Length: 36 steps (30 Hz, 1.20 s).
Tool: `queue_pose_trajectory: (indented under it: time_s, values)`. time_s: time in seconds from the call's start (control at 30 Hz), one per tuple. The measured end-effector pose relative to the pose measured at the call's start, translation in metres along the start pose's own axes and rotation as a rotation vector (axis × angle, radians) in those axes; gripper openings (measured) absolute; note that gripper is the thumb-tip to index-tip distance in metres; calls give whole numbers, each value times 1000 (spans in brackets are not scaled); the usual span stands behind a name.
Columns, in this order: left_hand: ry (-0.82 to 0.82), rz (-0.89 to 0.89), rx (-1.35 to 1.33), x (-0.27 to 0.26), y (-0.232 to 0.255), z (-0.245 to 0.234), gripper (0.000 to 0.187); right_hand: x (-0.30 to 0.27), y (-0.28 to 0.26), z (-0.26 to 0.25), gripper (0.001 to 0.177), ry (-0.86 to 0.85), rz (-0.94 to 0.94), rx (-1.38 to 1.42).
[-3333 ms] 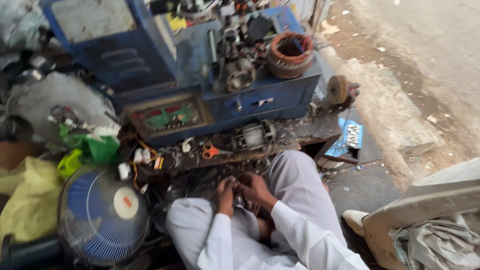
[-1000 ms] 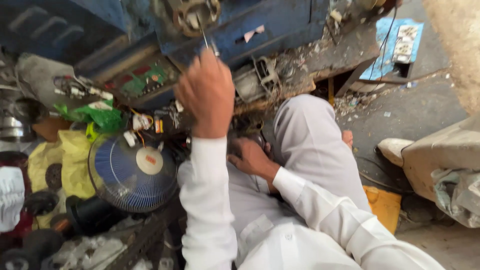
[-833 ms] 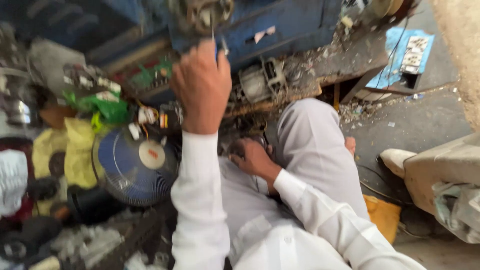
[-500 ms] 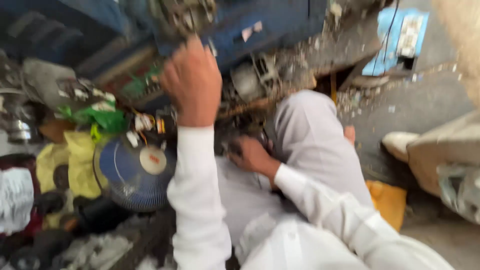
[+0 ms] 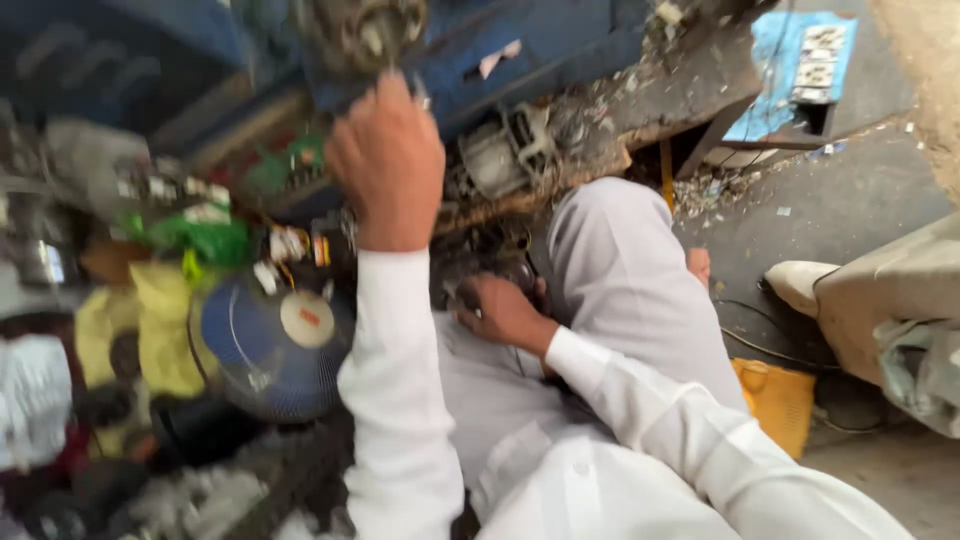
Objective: Repairing or assembling the internal components of a small electric motor using a screwdriver.
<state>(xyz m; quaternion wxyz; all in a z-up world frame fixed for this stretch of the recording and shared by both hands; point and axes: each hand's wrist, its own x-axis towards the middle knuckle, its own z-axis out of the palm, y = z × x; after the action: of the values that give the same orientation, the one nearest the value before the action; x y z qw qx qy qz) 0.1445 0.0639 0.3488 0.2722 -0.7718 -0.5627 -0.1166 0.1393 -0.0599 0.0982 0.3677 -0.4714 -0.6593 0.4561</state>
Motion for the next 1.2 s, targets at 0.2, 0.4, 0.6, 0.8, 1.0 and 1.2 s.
queue_pose_trajectory:
  time_s: [0.2,0.4,0.6,0.8,1.0,1.2]
  values:
    - [-135,-33,-257,12,2,-1,14,13,-5,-14,39,-6,-36,-31]
    - [-110,-11,-406,15,-4,4,10,21,13,-6,48,30,-37,-30]
    - [123,73,-345,9,2,-2,14,21,22,2,49,79,-117,-72]
    - [137,81,-378,10,0,-1,12,23,27,2,51,-29,-4,-149]
    - [90,44,-325,8,-1,1,12,16,18,0,46,-41,-19,-125]
    - [151,23,-255,-3,-11,2,14,10,9,-12,43,-13,-47,-107]
